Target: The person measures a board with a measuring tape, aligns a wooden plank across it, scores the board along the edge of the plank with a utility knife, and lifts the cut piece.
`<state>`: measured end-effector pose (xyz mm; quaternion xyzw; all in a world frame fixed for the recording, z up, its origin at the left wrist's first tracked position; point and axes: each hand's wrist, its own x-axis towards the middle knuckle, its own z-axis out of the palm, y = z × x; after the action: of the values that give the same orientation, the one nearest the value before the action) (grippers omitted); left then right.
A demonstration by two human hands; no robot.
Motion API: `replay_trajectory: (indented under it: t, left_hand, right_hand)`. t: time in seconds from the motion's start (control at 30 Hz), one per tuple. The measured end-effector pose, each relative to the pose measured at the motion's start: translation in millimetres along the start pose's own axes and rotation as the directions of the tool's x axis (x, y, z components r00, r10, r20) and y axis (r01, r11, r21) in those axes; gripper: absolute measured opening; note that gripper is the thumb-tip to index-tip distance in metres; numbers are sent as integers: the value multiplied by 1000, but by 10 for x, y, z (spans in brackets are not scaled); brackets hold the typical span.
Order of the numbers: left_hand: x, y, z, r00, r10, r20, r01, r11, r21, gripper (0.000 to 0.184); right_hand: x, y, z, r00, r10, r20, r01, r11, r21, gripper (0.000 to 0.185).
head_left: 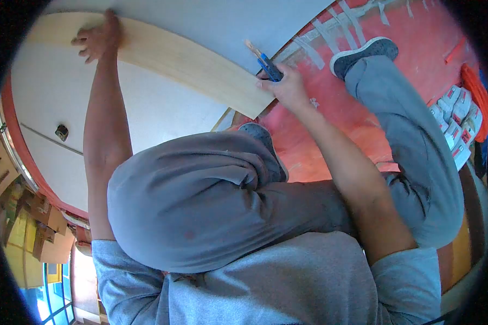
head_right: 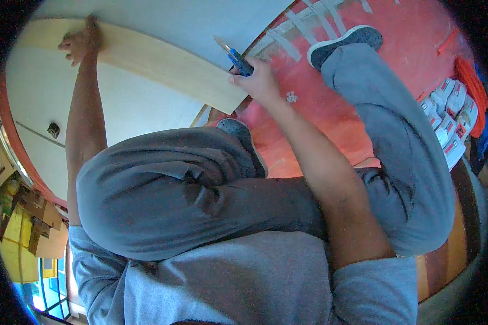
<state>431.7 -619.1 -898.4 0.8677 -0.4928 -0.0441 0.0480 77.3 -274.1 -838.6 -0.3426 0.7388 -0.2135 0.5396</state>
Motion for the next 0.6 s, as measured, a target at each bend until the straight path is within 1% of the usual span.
replay_trajectory:
  t: [0.07,0.13,0.17,0.23,0.27,0.33,0.37,0.43,0.47,0.53,0.57,0.6]
  left_hand:
    - [-50,50,-84,999,-15,36,16,1000,-20,134]
    - [-29,1,-86,998,-8,67,11,999,-45,136]
    - [-10,-22,-58,998,-7,67,10,999,-44,136]
    - [0,-72,-23,999,37,40,-37,999,-5,137]
    - [21,-96,-14,999,34,38,-34,999,-2,137]
    - [11,-74,-64,996,29,80,-29,1000,-8,145]
    - [11,-99,-39,997,23,78,-23,1000,-3,145]
    - [-3,-126,-54,996,74,45,-71,996,-50,141]
    - [19,-128,-59,997,61,36,-60,997,-43,141]
    - [-120,140,-278,995,-50,85,46,998,47,115]
    - [-166,154,-315,995,-73,70,70,996,52,115]
    - [-194,154,-310,998,-41,55,37,996,75,113]
  right_hand:
    - [40,-3,-34,1000,5,19,-6,999,38,29]
    - [71,-120,-84,998,20,62,-12,993,-117,27]
    - [84,-117,-80,998,21,63,-14,993,-116,27]
    - [114,-96,-48,997,50,63,-50,999,-7,28]
    - [123,-87,-36,996,49,68,-49,999,-7,28]
    - [134,-67,-28,990,122,70,-121,992,-20,29]
    - [140,-54,-21,990,121,77,-119,993,-21,29]
    - [142,-18,-13,998,40,48,-41,999,13,31]
    - [145,-8,-28,997,32,63,-33,999,12,31]
    - [131,-63,-67,994,-65,89,86,964,-250,31]
    - [102,-102,-62,990,-80,112,106,962,-253,31]
    - [25,-164,-59,997,-39,73,59,951,-305,32]
